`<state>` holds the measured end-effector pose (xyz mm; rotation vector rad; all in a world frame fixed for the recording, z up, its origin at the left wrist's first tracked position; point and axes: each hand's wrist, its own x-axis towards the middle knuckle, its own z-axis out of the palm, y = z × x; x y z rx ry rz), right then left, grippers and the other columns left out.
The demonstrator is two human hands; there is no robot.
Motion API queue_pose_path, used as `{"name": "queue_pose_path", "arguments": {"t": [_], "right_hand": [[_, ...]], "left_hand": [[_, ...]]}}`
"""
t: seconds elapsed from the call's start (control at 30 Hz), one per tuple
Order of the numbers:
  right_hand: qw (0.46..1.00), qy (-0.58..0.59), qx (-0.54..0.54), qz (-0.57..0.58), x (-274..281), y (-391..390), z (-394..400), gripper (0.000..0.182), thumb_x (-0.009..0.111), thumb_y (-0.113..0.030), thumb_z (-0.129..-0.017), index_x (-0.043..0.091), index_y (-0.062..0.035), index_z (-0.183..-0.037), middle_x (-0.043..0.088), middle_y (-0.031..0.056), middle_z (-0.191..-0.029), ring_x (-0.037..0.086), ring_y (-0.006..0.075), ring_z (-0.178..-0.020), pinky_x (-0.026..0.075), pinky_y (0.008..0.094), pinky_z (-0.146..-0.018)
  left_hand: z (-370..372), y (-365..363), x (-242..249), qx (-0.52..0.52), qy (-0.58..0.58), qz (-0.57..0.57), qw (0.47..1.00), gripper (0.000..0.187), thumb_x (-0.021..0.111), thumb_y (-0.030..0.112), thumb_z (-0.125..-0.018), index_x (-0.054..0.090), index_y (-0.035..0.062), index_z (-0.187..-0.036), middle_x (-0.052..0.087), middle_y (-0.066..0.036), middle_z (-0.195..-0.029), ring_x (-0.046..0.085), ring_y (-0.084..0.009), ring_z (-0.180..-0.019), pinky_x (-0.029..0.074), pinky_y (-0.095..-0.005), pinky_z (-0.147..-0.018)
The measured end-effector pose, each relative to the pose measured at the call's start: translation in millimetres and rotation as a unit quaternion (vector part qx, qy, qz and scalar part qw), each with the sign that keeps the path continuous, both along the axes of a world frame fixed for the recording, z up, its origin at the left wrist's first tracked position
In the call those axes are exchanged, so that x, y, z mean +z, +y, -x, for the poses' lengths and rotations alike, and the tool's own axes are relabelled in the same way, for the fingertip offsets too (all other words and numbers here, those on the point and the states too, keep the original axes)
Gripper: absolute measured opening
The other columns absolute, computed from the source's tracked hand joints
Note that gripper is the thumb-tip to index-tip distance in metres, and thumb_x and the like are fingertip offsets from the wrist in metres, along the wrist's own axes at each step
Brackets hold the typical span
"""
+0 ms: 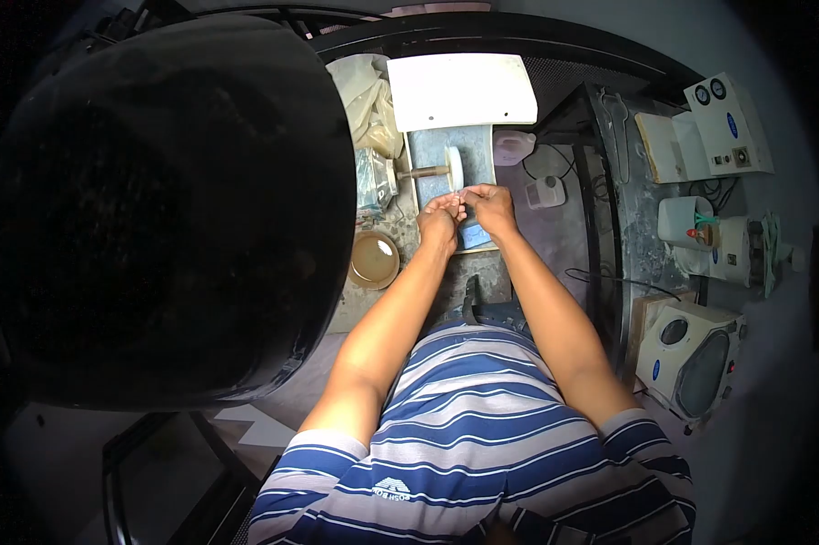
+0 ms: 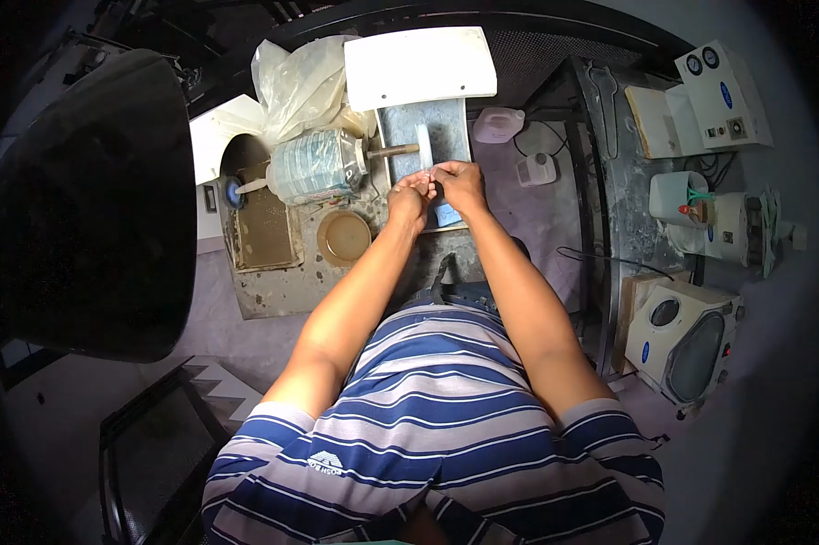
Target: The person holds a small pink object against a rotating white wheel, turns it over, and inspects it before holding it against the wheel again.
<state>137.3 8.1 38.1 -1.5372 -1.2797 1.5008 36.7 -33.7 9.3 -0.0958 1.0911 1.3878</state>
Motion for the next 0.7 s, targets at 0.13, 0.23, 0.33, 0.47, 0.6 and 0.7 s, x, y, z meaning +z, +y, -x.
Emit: {"name": "queue_pose_path", "arguments": {"t": [0.13, 0.23, 0.33, 0.47, 0.6, 0.7], "right_hand": [[1.0, 0.002, 0.002, 0.002, -1.1, -3.3, -0.5, 0.015, 0.066, -0.006, -0.08, 0.068, 0.0042, -0.09, 0.068, 0.0083, -0.082, 0.06, 0.0108, -0.071, 0.046, 0.0227, -0.064], [1.0, 0.003, 0.0, -0.003, -3.7, -1.5, -0.1, 0.013, 0.065, -0.006, -0.08, 0.069, 0.0044, -0.087, 0.068, 0.0082, -0.08, 0.061, 0.0111, -0.069, 0.047, 0.0232, -0.064], [1.0, 0.014, -0.007, -0.002, -9.7, -1.8, -0.3, 0.012, 0.065, -0.005, -0.08, 0.068, 0.0049, -0.085, 0.068, 0.0082, -0.078, 0.061, 0.0115, -0.068, 0.048, 0.0239, -0.064], [1.0, 0.008, -0.004, -0.009, -2.5, -2.1, 0.5, 0.012, 0.065, -0.005, -0.08, 0.068, 0.005, -0.086, 0.068, 0.0081, -0.078, 0.061, 0.0114, -0.068, 0.047, 0.024, -0.064], [1.0, 0.01, -0.002, 0.0, -0.6, -1.7, -0.3, 0.011, 0.064, -0.004, -0.08, 0.068, 0.0049, -0.085, 0.068, 0.0081, -0.078, 0.061, 0.0112, -0.068, 0.047, 0.024, -0.064], [1.0, 0.016, 0.002, -0.005, -3.0, -1.6, 0.8, 0.011, 0.064, -0.004, -0.08, 0.068, 0.0051, -0.085, 0.068, 0.0081, -0.078, 0.061, 0.011, -0.068, 0.047, 0.024, -0.064]], "left_hand": [[-0.9, -1.7, 0.9, 0.004, 0.084, -0.016, 0.996, 0.007, 0.057, -0.002, -0.088, 0.057, -0.0047, -0.095, 0.063, -0.01, -0.081, 0.058, -0.0138, -0.063, 0.051, -0.0241, -0.057], [0.0, -0.3, 5.9, -0.003, 0.118, -0.011, 0.993, 0.007, 0.057, -0.002, -0.088, 0.058, -0.0054, -0.093, 0.063, -0.01, -0.08, 0.058, -0.0136, -0.063, 0.05, -0.0238, -0.056], [-1.0, -0.9, 2.9, -0.009, 0.124, -0.002, 0.992, 0.006, 0.057, -0.002, -0.088, 0.059, -0.0057, -0.093, 0.063, -0.01, -0.08, 0.058, -0.0133, -0.062, 0.05, -0.0234, -0.056], [-0.3, -1.1, 4.0, -0.005, 0.116, -0.006, 0.993, 0.007, 0.057, -0.002, -0.088, 0.06, -0.0057, -0.093, 0.063, -0.009, -0.08, 0.057, -0.013, -0.062, 0.049, -0.023, -0.056], [0.1, -0.6, -0.1, -0.011, 0.13, -0.003, 0.991, 0.007, 0.057, -0.002, -0.088, 0.059, -0.0063, -0.093, 0.063, -0.01, -0.08, 0.057, -0.0129, -0.062, 0.049, -0.023, -0.056], [3.3, -1.0, 2.3, -0.02, 0.155, -0.032, 0.987, 0.006, 0.057, -0.003, -0.087, 0.059, -0.0067, -0.092, 0.064, -0.011, -0.079, 0.057, -0.0127, -0.061, 0.049, -0.0229, -0.055]]}}
